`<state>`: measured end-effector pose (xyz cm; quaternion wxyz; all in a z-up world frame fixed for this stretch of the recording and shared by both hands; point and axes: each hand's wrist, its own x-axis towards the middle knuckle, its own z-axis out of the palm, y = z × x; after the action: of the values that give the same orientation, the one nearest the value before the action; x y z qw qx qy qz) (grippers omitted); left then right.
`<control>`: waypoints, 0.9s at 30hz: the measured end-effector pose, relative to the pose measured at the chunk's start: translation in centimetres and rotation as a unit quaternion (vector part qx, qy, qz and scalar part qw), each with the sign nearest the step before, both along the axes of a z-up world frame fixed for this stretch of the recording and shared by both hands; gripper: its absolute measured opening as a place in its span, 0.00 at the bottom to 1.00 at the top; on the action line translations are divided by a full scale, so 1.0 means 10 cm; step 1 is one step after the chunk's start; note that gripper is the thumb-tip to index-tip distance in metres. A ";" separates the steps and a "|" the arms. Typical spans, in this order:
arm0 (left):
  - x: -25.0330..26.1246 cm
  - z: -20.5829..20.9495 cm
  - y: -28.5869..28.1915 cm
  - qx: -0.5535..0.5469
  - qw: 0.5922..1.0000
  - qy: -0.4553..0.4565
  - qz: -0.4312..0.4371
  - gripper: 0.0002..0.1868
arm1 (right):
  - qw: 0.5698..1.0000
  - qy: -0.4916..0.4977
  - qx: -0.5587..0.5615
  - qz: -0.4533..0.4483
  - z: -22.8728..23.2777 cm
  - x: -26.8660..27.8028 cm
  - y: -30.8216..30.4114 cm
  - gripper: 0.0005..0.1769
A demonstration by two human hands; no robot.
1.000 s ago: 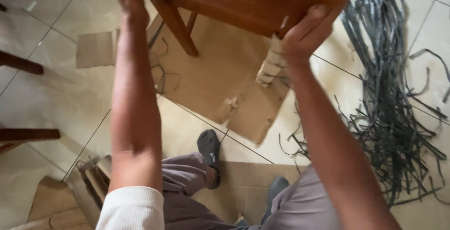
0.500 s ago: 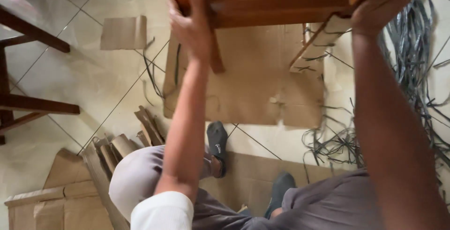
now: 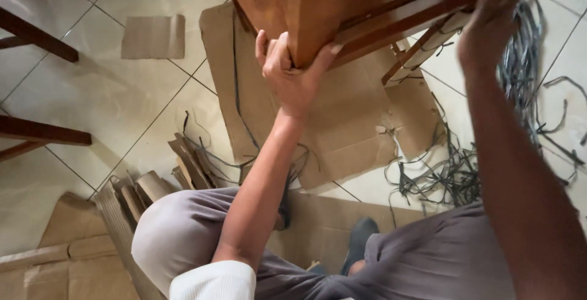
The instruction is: The person wraps cardboard around wooden chair legs and secures it with plastic ties.
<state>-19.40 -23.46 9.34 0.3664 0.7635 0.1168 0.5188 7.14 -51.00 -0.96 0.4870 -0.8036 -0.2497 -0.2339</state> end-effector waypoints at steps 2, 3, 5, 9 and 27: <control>0.02 -0.07 -0.02 -0.025 1.000 -0.017 -0.007 0.19 | 0.998 0.023 -0.045 -0.028 -0.16 -0.05 0.10 0.41; 0.04 -0.12 -0.03 -0.047 0.998 -0.030 -0.020 0.18 | 0.993 0.050 -0.089 -0.062 -0.27 -0.10 0.12 0.40; 0.04 -0.12 -0.04 -0.053 0.997 -0.043 -0.035 0.19 | 0.992 0.046 -0.094 -0.063 -0.37 -0.12 0.16 0.40; 0.10 -0.16 -0.09 -0.046 0.997 -0.036 -0.042 0.19 | 0.996 0.052 -0.074 -0.025 -0.33 -0.01 0.14 0.38; 0.71 -0.54 -0.33 0.074 0.975 0.094 -0.189 0.36 | 0.897 0.286 -0.308 0.137 -1.67 -1.43 0.56 0.34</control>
<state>-12.31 -26.80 3.99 0.3875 0.8423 -0.0341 0.3731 -7.15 -45.41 -17.64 0.2928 -0.9035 -0.2666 0.1637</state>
